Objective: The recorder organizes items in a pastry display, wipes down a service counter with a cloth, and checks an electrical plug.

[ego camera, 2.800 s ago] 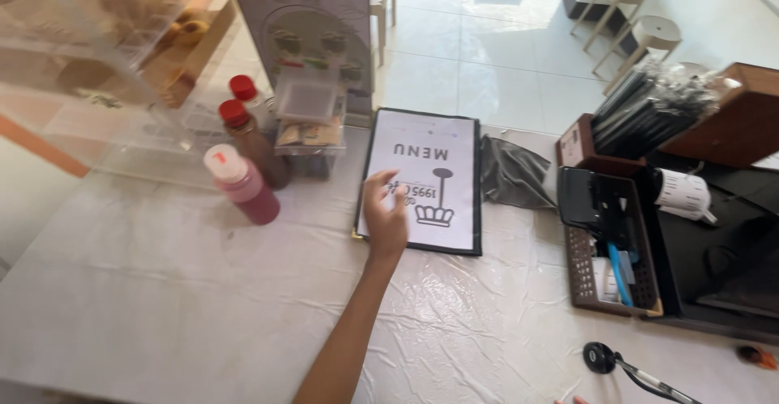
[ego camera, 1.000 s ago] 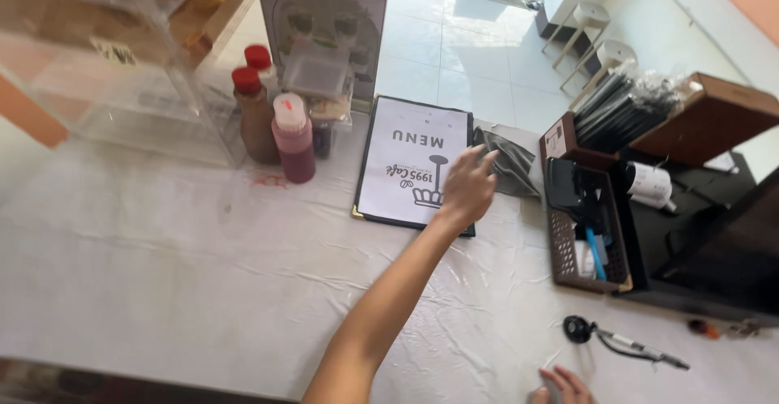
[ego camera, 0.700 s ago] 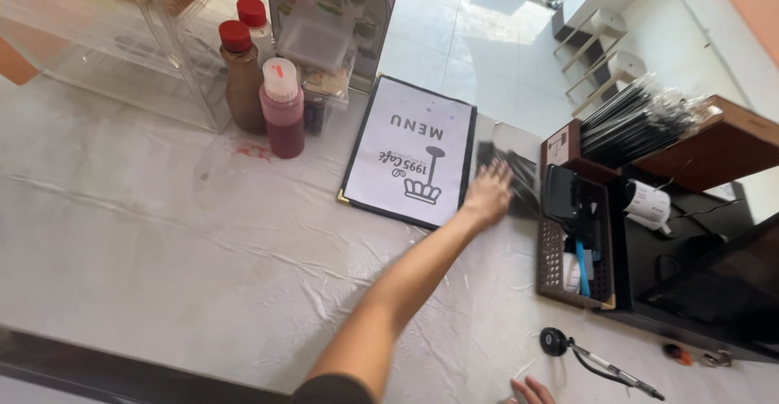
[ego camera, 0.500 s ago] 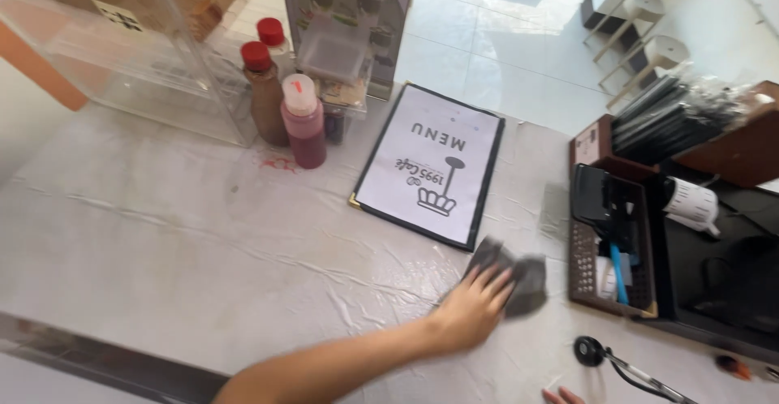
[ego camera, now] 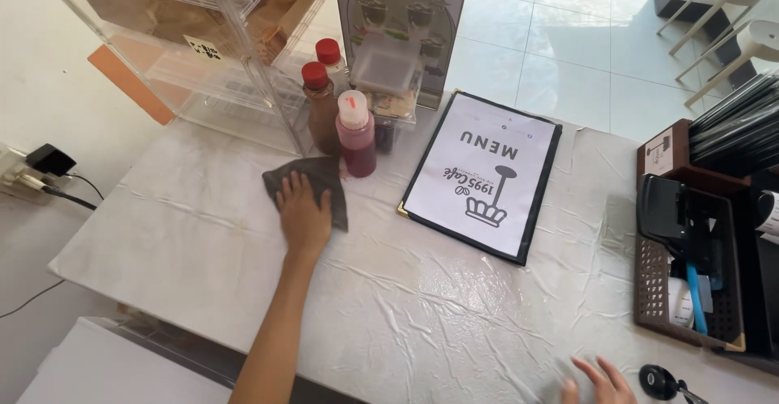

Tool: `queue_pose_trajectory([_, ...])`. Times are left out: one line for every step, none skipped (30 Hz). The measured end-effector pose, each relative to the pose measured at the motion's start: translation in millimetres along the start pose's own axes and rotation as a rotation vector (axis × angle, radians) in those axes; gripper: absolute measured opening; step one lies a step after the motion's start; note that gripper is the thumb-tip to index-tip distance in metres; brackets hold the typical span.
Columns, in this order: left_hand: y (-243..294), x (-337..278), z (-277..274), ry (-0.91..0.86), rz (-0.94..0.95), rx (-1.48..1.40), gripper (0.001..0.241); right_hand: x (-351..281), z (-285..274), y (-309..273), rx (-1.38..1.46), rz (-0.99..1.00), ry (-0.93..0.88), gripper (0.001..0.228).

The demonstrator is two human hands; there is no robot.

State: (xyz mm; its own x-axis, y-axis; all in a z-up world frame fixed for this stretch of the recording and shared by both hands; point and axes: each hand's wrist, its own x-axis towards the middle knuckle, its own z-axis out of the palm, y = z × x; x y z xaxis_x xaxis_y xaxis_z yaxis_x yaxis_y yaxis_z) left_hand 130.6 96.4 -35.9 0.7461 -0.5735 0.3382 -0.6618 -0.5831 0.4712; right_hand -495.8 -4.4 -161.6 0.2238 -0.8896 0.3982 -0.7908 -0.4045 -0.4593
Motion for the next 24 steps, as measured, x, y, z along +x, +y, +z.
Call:
queue_pose_trajectory([8.7, 7.0, 5.9, -0.004, -0.010, 0.079, 0.065, 30.5, -10.1, -77.9, 0.002, 0.004, 0.003, 0.032])
queue_pose_trajectory([17.2, 15.4, 11.5, -0.005, -0.021, 0.159, 0.071, 43.6, -33.8, -162.0, 0.005, 0.005, 0.007, 0.033])
queue_pose_trajectory([22.1, 16.0, 17.0, -0.002, -0.021, 0.158, 0.071, 55.4, -37.8, -193.0, 0.006, 0.003, 0.009, 0.033])
queue_pose_trajectory([25.4, 16.4, 21.5, -0.017, 0.024, 0.150, 0.067, 65.9, -40.9, -224.7, 0.059, -0.008, -0.026, 0.032])
queue_pose_trajectory([28.6, 16.9, 26.2, -0.031, 0.070, 0.141, 0.064, 76.4, -44.1, -256.3, 0.112, -0.018, -0.061, 0.032])
queue_pose_trajectory([32.0, 18.6, 25.9, -0.033, 0.069, 0.144, 0.064, 85.9, -45.1, -274.0, 0.114, -0.017, -0.064, 0.032])
queue_pose_trajectory([35.1, 20.5, 25.6, -0.077, 0.101, 0.114, 0.062, 95.5, -45.9, -292.0, 0.115, -0.033, -0.126, 0.033])
queue_pose_trajectory([37.4, 23.4, 25.0, -0.121, 0.133, 0.085, 0.060, 105.3, -45.9, -310.7, 0.118, -0.050, -0.188, 0.035])
queue_pose_trajectory([25.6, 20.1, 41.6, -0.121, 0.132, 0.089, 0.060, 115.6, -37.7, -315.8, 0.121, -0.049, -0.191, 0.035])
queue_pose_trajectory([12.6, 13.2, 57.2, -0.100, 0.206, 0.051, 0.057, 124.1, -30.7, -320.5, 0.115, -0.074, -0.230, 0.037])
queue_pose_trajectory([-0.9, 5.8, 72.6, -0.079, 0.279, 0.013, 0.055, 132.1, -23.5, -325.3, 0.109, -0.099, -0.270, 0.039])
queue_pose_trajectory([13.1, -13.2, 61.1, -0.077, 0.266, 0.020, 0.055, 139.1, -11.2, -319.6, 0.113, -0.108, -0.281, 0.039])
queue_pose_trajectory([28.1, -31.7, 49.7, -0.105, 0.256, -0.071, 0.055, 146.2, 1.0, -314.1, 0.091, -0.148, -0.280, 0.043])
queue_pose_trajectory([44.2, -44.0, 39.2, -0.132, 0.261, -0.163, 0.056, 153.8, 14.7, -310.2, 0.071, -0.177, -0.268, 0.047])
queue_pose_trajectory([49.3, -46.4, 27.9, -0.130, 0.264, -0.157, 0.056, 156.2, 24.9, -306.6, 0.077, -0.176, -0.267, 0.047])
queue_pose_trajectory([58.8, -50.0, 20.2, -0.166, 0.252, -0.135, 0.058, 160.1, 32.2, -299.5, 0.020, -0.182, -0.271, 0.050])
queue_pose_trajectory([68.0, -53.7, 12.7, -0.201, 0.240, -0.112, 0.061, 164.0, 39.9, -292.2, -0.037, -0.188, -0.276, 0.052])
queue_pose_trajectory([60.7, -40.3, 14.5, -0.196, 0.238, -0.121, 0.061, 167.2, 38.7, -290.6, -0.045, -0.194, -0.272, 0.052])
queue_pose_trajectory([53.0, -27.2, 16.8, -0.159, 0.182, -0.035, 0.062, 170.1, 37.7, -288.9, -0.075, -0.201, -0.275, 0.051])
queue_pose_trajectory([43.8, -16.0, 18.3, -0.127, 0.124, 0.052, 0.065, 170.7, 36.8, -287.5, -0.104, -0.205, -0.282, 0.051])
queue_pose_trajectory([43.8, -4.5, 21.3, -0.128, 0.120, 0.046, 0.065, 174.0, 34.6, -288.2, -0.111, -0.208, -0.283, 0.051])
queue_pose_trajectory([41.1, 5.3, 22.0, -0.093, 0.096, 0.038, 0.063, 172.9, 33.1, -290.0, -0.081, -0.212, -0.268, 0.048])
queue_pose_trajectory([39.0, 15.1, 22.8, -0.059, 0.071, 0.031, 0.062, 172.1, 31.2, -291.4, -0.050, -0.216, -0.254, 0.046])
queue_pose_trajectory([42.6, 1.4, 30.5, -0.067, 0.074, 0.031, 0.062, 170.1, 29.4, -290.9, -0.053, -0.208, -0.256, 0.046])
